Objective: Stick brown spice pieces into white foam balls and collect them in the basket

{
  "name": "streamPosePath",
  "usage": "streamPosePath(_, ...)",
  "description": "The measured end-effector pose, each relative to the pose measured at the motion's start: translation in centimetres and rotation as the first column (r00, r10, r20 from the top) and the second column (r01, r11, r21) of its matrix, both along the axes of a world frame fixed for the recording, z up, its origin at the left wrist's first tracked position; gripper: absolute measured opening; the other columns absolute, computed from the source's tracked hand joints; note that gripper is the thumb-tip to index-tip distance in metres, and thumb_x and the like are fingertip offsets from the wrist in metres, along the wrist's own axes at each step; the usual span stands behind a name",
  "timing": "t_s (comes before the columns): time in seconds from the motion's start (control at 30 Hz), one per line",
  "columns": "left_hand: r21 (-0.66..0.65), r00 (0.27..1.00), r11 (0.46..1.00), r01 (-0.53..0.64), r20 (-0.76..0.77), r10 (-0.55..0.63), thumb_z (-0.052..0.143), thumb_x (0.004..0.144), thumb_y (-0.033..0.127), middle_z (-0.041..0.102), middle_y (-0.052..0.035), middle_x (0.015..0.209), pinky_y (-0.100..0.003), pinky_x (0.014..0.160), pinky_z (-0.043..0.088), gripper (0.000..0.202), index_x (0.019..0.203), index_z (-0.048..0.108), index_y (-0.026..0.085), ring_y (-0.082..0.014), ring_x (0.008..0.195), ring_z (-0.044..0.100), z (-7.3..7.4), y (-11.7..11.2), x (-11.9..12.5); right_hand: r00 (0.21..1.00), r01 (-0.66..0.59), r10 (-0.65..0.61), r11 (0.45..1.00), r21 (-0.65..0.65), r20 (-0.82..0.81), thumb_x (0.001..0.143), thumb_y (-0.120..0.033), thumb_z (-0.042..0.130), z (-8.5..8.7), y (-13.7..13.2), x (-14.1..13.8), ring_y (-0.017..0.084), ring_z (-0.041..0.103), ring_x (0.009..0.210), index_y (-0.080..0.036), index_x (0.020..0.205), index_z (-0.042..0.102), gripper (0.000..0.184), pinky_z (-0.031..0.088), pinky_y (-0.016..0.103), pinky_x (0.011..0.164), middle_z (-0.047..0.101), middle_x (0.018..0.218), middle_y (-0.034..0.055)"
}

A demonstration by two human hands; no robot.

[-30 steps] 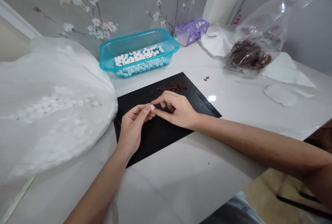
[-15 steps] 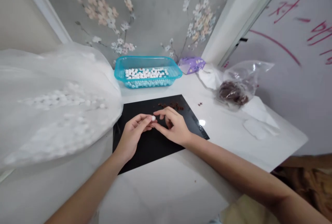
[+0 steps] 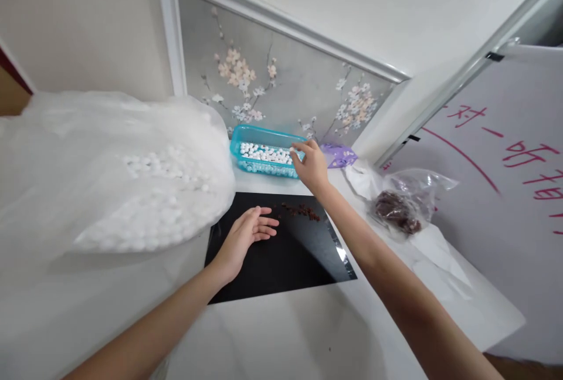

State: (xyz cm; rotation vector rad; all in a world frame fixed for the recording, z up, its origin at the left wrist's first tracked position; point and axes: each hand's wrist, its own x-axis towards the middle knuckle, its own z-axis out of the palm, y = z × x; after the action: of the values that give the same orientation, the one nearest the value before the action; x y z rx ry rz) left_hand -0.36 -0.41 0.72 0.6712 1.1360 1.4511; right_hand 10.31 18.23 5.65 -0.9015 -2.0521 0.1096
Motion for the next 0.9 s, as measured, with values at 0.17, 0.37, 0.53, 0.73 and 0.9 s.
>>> streamPosePath(0.17,0.021,0.999,0.999,0.032,0.000,-0.032,0.050,0.081,0.048,0.069,-0.0104,0.084,-0.030,0.071,0.047,0.038,0.095,0.059,0.014,-0.0163,0.070,0.063,-0.5,-0.1,-0.2,0.995,-0.078,0.081,0.995,-0.061,0.057,0.082,-0.026,0.050,0.9,-0.3,-4.8,0.015,0.055,0.070,-0.015,0.105,0.063,0.029,0.045,0.029,0.069,0.058,0.092,0.0085)
streamPosePath(0.37,0.060,0.998,0.997,0.044,0.037,-0.046,0.050,0.082,0.039,0.065,-0.0045,0.074,-0.028,0.069,0.047,0.026,0.084,0.060,0.015,-0.0149,0.068,0.061,-0.9,-0.2,-0.3,0.791,-0.470,0.407,0.882,0.029,0.457,0.091,-0.028,0.039,0.8,-8.9,-9.7,0.016,0.058,0.077,-0.020,0.110,0.059,0.029,0.039,0.025,0.058,0.057,0.102,0.0068)
streamPosePath(0.53,0.037,0.998,0.998,-0.044,0.050,0.042,0.057,0.075,0.029,0.064,-0.0034,0.077,-0.030,0.071,0.047,0.014,0.079,0.061,0.016,-0.0150,0.070,0.059,-1.3,-0.2,0.0,0.598,-0.475,0.391,0.876,-0.084,0.699,0.087,-0.017,0.041,-0.4,-9.9,-12.2,0.017,0.059,0.071,-0.019,0.103,0.062,0.027,0.038,0.028,0.056,0.058,0.100,0.0070)
streamPosePath(0.73,0.061,0.999,0.998,-0.006,0.047,0.003,0.055,0.076,0.029,0.060,-0.0012,0.063,-0.027,0.063,0.044,0.016,0.068,0.060,0.016,-0.0131,0.061,0.056,-1.3,0.0,0.0,0.768,-0.435,0.426,0.895,-0.098,0.479,0.090,-0.023,0.043,-0.4,-9.4,-10.3,0.014,0.058,0.075,-0.017,0.101,0.060,0.022,0.041,0.025,0.058,0.055,0.103,0.0075)
streamPosePath(0.9,0.104,0.987,0.984,-0.143,0.090,0.133,0.055,0.079,0.034,0.060,-0.0007,0.067,-0.022,0.061,0.043,0.019,0.077,0.062,0.016,-0.0104,0.062,0.055,-1.0,0.0,-0.5,0.915,-0.394,0.380,0.913,-0.105,-0.134,0.087,-0.032,0.050,-1.1,-10.2,-4.3,0.006,0.044,0.052,-0.018,0.093,0.057,0.017,0.039,0.022,0.052,0.057,0.095,0.0039)
